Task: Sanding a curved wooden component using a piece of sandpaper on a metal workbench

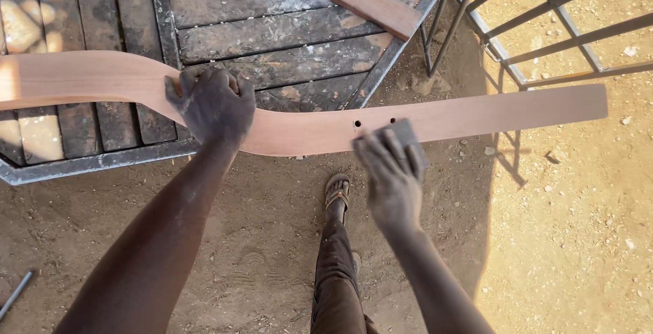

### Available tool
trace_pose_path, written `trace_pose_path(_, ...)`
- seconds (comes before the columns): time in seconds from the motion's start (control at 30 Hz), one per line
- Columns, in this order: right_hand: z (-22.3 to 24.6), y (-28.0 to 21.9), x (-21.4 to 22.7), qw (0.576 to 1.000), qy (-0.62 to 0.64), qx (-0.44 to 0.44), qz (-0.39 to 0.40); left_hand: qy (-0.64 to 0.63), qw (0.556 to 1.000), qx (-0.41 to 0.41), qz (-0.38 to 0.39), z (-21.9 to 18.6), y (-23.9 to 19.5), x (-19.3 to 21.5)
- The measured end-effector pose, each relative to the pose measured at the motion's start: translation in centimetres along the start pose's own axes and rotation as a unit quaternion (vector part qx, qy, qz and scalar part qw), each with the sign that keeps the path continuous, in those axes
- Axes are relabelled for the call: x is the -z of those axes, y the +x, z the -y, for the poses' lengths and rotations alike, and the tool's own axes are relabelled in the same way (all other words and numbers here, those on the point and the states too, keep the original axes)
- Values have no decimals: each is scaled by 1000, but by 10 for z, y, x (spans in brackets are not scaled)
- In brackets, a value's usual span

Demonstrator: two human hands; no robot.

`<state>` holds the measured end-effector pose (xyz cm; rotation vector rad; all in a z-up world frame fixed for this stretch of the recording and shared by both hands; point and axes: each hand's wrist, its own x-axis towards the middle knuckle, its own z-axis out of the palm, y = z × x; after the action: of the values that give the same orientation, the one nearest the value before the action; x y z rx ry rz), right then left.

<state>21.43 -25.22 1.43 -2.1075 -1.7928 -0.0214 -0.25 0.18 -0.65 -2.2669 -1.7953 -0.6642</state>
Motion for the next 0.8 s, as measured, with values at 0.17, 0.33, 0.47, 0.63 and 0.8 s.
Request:
trace_pose_path(0.17, 15, -4, -6, 992, 8, -115, -59, 0, 1000, -6, -13, 0, 0, 0)
trace_pose_path(0.33, 47, 12, -4, 996, 86, -37, -12, -3, 1000, -20, -10, 0, 5, 4)
trace_pose_path(0.47, -12, -8, 15, 996, 4, -88, -21, 3, 1000, 7, 9, -9, 0, -1)
trace_pose_path(0.63, 58, 15, -5, 997, 28, -63, -25, -12, 1000, 25, 4, -9, 4, 3)
trace_pose_path(0.8, 24, 14, 11, 996, 52, -75, -18, -14, 999, 40, 33, -4, 1, -1)
